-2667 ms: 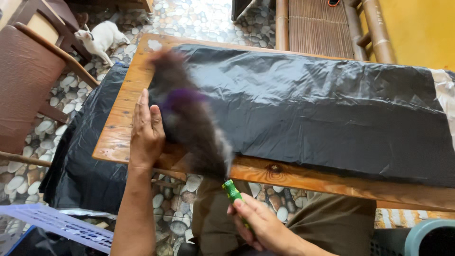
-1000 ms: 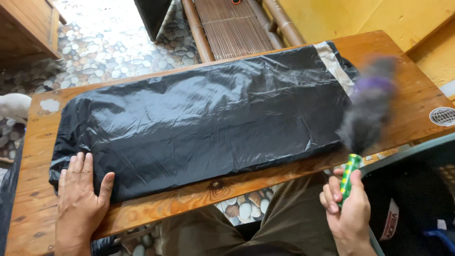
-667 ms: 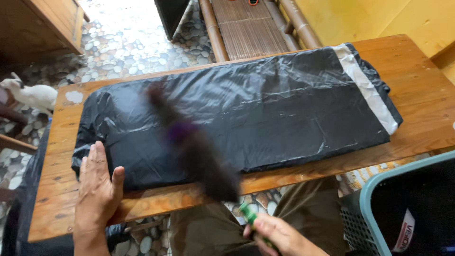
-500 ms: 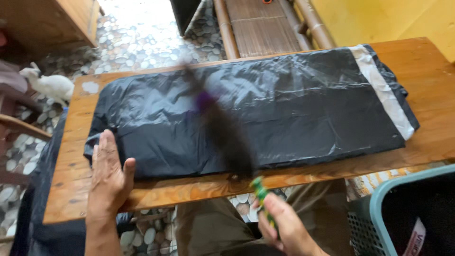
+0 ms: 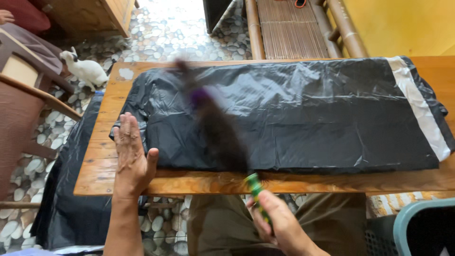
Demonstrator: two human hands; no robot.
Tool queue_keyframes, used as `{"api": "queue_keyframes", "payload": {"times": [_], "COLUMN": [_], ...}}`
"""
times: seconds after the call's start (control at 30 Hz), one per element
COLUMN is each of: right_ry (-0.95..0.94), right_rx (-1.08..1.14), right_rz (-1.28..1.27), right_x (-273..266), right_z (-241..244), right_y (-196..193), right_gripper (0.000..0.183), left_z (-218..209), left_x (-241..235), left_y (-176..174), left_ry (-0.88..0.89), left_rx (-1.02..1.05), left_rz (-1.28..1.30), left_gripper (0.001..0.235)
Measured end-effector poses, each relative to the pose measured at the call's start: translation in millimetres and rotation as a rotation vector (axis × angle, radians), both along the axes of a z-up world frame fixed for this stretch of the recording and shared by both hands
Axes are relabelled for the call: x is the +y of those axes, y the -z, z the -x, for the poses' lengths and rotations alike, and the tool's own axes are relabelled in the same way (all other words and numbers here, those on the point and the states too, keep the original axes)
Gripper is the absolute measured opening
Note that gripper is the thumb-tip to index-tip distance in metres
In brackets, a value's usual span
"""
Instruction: The person wraps a rectangular object in black plastic on a wooden table. They fold the plastic over the object, smooth it with their hands, and use a brush to press the plastic along the edges. The person repeatedly folds and smooths the plastic to fully enclose the object.
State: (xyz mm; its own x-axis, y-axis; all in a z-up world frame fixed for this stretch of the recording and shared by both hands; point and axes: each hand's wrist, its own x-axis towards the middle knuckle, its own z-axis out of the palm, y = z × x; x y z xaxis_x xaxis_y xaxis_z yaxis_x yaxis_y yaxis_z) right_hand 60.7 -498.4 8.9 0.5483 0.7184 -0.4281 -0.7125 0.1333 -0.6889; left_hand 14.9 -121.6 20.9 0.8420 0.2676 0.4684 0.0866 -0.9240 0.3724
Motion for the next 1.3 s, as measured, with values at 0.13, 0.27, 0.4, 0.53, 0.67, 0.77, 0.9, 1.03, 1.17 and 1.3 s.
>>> {"api": "queue_keyframes", "payload": {"times": [0.13,0.27,0.4,0.53,0.67,0.77,0.9,1.03,1.17,1.3], "right_ry": [0.183,-0.385,-0.219,0.317,0.756,0.926,0.639,-0.057,-0.034,0.608], "right_rx": [-0.183,-0.335,0.119,0.174,-0.023,-0.109,-0.055,-0.067,0.030,0.246], "right_rz": [0.078,0.236,0.074,0.027,-0.126,-0.143,0.059,0.023,-0.016,0.012], "right_x": [11.3,-1.4,-14.2,-69.5,-114.1,-130.9,-108.5,-85.5,-95.1,-142.6], "right_z": [1.9,7.3,-3.2,-35.7,-55.9,-54.8,-24.5,0.2,-14.7,-58.8], "right_y": [-3.1,3.8,-11.7,1.5,-15.8,-11.1,-4.4,8.6,-4.8,-16.1], "right_gripper": [0.043,0.041,0.039,0.051,0.040,0.041,0.047,0.042,0.046,0.046], "left_z": [-2.3,-1.7,-1.9,-6.1,-7.0,-8.9,-8.1,-8.7,-8.9,-9.4], "left_x": [-1.2,2.2,2.3,0.7,1.6,1.6,1.6,8.6,11.1,14.0], "left_y": [-2.7,-0.6,-1.5,-1.9,7.2,7.5,8.4,16.3,18.7,21.5], "left_ry": [0.020,0.037,0.028,-0.002,-0.025,-0.033,-0.033,-0.032,-0.022,-0.017], "left_rx": [-0.002,-0.016,0.031,0.172,0.145,0.121,0.135,0.146,0.149,0.138], "left_rz": [0.018,-0.012,-0.031,-0.057,-0.179,-0.217,-0.228,-0.221,-0.238,-0.268], "left_gripper": [0.091,0.092,0.088,0.089,0.087,0.088,0.088,0.089,0.091,0.091]}}
